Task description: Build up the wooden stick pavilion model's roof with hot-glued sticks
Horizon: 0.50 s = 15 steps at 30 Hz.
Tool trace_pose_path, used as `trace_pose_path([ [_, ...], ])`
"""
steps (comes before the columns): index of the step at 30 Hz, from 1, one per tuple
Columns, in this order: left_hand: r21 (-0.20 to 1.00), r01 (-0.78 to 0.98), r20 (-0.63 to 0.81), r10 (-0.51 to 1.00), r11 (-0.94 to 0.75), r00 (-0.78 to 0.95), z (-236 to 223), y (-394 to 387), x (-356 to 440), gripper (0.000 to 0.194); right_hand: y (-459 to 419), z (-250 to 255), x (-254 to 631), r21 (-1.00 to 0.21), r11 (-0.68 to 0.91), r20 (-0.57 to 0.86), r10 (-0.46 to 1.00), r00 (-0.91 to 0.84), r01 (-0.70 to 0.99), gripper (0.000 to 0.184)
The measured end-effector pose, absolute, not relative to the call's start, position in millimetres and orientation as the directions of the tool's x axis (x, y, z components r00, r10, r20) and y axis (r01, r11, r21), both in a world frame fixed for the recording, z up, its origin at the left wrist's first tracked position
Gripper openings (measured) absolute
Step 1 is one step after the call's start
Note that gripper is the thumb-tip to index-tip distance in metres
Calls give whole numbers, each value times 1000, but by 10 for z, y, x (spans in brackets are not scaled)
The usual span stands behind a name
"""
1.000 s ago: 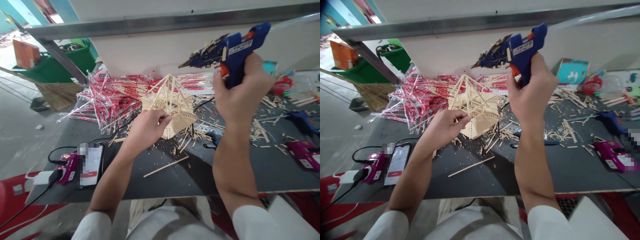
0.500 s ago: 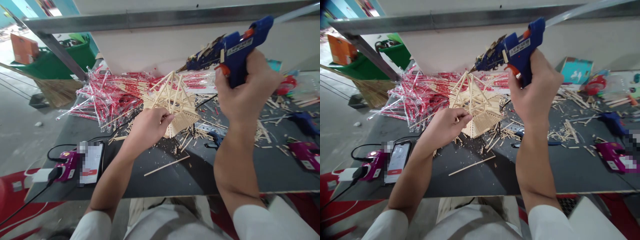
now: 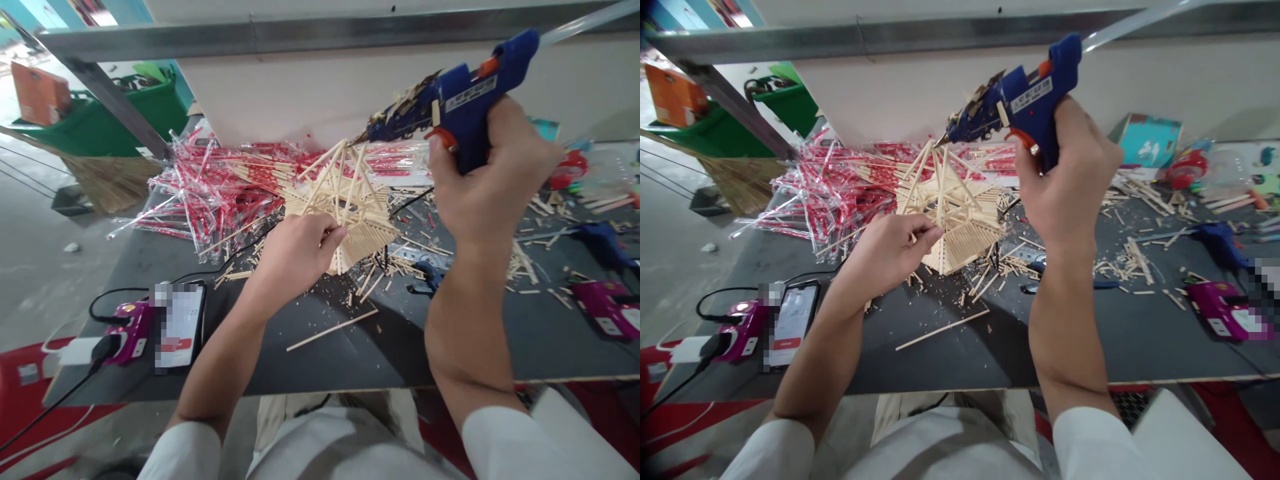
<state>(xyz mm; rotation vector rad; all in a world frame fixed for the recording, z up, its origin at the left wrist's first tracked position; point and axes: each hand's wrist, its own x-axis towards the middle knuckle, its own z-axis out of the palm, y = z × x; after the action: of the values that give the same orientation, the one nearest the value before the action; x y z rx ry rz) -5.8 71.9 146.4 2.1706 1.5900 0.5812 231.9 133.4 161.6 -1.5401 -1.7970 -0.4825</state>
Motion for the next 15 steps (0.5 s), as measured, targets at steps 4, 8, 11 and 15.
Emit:
trace_pose_path([
  [4, 517, 808, 107, 957, -284, 268, 1456, 726, -56, 33, 1345, 1605, 2318, -145, 190, 748, 664, -18, 971, 40],
  [8, 512, 808, 116, 956, -291, 271, 1455, 726, -53, 34, 1337, 1618, 2310, -169, 217, 768, 640, -9, 961, 43],
  [11, 509, 810, 113, 955, -291, 273, 1458, 724, -52, 35, 1326, 1634, 2302, -192, 217, 738, 675, -5, 957, 41],
  [15, 509, 809, 114, 954, -295, 276, 1451, 723, -55, 36, 1340, 1616, 2288, -197, 198, 725, 688, 7, 960, 38],
])
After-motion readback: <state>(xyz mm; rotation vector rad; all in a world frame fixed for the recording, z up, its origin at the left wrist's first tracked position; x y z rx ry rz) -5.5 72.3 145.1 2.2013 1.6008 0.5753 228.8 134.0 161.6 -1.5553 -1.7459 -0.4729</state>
